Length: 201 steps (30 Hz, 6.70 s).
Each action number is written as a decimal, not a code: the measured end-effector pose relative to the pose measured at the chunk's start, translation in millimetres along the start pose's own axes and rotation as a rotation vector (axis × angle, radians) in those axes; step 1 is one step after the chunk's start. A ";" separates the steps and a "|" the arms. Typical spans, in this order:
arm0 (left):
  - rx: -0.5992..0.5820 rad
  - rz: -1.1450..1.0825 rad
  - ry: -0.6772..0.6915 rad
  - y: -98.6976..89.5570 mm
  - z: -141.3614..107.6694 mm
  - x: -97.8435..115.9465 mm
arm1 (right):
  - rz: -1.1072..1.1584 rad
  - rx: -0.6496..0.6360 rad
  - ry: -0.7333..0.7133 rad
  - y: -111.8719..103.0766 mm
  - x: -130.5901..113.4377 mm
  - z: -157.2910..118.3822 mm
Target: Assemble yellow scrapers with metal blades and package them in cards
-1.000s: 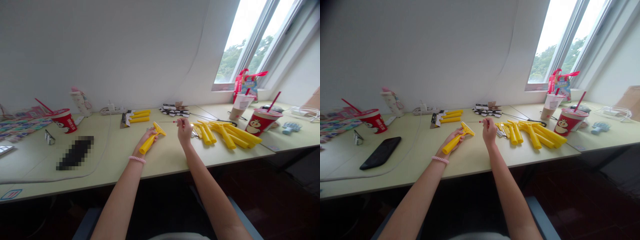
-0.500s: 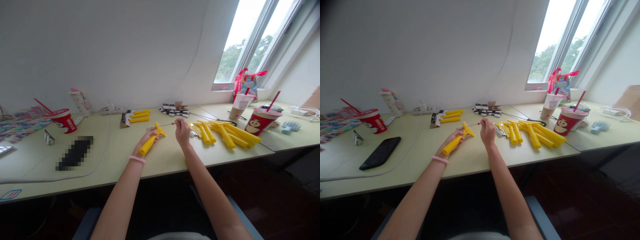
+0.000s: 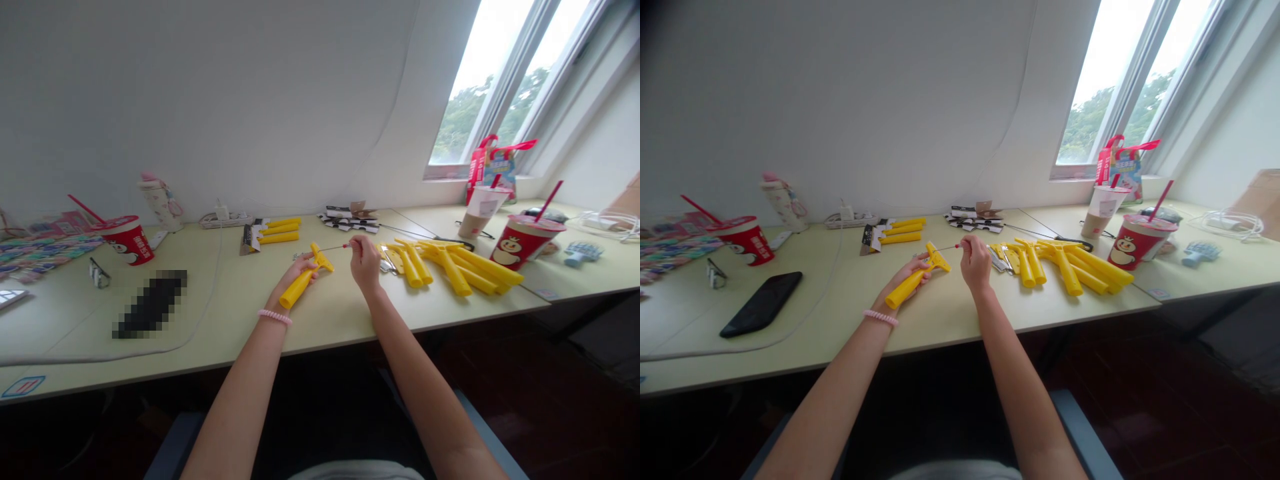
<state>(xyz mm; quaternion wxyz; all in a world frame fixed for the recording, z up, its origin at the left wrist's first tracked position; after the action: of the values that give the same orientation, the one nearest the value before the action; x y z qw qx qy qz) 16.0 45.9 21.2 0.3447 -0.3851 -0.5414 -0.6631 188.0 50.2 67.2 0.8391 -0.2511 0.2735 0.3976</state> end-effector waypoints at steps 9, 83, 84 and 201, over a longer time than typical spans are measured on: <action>-0.004 -0.013 0.001 -1.6 2.2 -2.0 | -0.008 0.007 0.014 -0.5 2.2 0.7; -0.023 -0.048 0.000 -3.6 2.2 -3.6 | 0.060 -0.147 0.161 0.5 3.2 -3.3; -0.021 -0.049 0.000 -3.4 2.0 -3.3 | 0.063 -0.155 0.147 1.1 3.3 -2.9; -0.075 0.029 -0.004 -1.9 0.3 -5.3 | 0.194 -0.057 0.177 -0.6 6.1 -3.4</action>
<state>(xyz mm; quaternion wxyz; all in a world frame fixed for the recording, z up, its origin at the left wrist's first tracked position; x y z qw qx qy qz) 16.8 46.7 15.7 0.3386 -0.4069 -0.5115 -0.6769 190.8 51.0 60.8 0.7618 -0.2814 0.3582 0.4606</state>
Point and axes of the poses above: each hand's wrist, its own z-axis towards the middle knuckle, its own y-axis out of the palm, x = y × z, the point moved 4 cm from there along z, towards the middle knuckle, and after that the axes turned 15 degrees about y, right-handed, at the moved point
